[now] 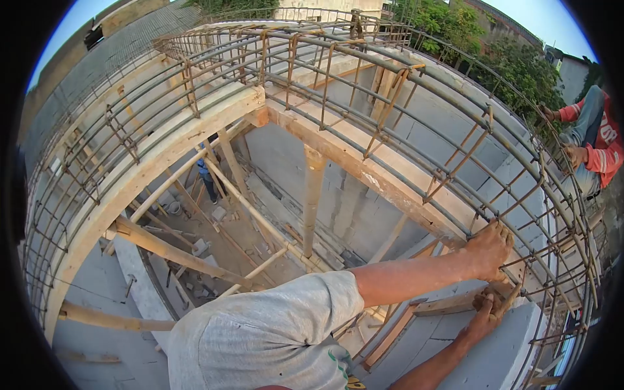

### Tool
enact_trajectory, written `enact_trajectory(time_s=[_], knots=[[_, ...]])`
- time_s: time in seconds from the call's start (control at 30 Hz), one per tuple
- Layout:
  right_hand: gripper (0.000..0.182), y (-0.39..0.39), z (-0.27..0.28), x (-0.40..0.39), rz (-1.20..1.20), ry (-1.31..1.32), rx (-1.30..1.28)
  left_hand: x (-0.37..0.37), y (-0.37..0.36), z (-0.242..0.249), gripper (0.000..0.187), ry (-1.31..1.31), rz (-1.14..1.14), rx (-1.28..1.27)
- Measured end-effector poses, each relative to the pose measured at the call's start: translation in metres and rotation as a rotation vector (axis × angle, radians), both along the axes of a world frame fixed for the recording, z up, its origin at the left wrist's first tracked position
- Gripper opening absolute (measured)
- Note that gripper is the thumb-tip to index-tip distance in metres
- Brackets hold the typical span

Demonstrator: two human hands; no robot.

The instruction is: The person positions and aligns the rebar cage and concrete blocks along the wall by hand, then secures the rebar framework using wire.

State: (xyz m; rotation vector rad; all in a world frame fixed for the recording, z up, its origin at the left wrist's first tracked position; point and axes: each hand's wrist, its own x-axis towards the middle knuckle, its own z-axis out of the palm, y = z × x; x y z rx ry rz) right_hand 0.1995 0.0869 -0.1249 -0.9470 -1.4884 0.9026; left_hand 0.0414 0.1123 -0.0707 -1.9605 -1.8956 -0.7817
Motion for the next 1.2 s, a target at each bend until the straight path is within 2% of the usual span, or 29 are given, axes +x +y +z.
enact_trajectory(time_s=[0.07,0.1,0.5,0.57,0.67,0.7,0.8,0.9,1.0,1.2], knots=[[0.030,-0.003,0.001,-0.002,-0.018,0.019,0.013,0.003,0.002,-0.002,0.109,-0.008,-0.007,0.007],[0.026,0.000,-0.003,-0.003,-0.016,0.028,0.016,0.002,0.001,-0.001,0.109,-0.008,-0.016,-0.008],[0.030,0.023,-0.033,-0.001,0.001,0.021,0.034,-0.002,-0.010,0.000,0.104,0.020,0.002,0.018],[0.029,0.010,-0.016,0.002,-0.068,-0.070,0.085,-0.001,-0.010,0.006,0.105,-0.046,-0.056,-0.007],[0.030,0.007,-0.009,0.004,-0.041,-0.051,0.049,-0.003,-0.015,0.010,0.093,0.027,0.002,0.048],[0.047,0.012,-0.014,0.005,-0.031,-0.008,0.053,-0.002,-0.013,0.007,0.091,0.090,0.042,0.104],[0.048,0.012,-0.007,0.004,-0.031,0.025,0.078,-0.003,-0.016,0.009,0.090,0.012,-0.011,0.095],[0.037,0.015,0.003,0.007,-0.105,-0.046,0.122,-0.002,-0.018,0.008,0.090,0.042,0.033,0.140],[0.041,0.014,0.022,0.005,-0.188,-0.028,0.217,-0.003,-0.006,0.004,0.107,-0.017,-0.041,0.024],[0.044,0.032,0.018,0.013,-0.202,-0.225,0.187,-0.002,-0.009,0.005,0.104,0.002,0.002,0.028]])
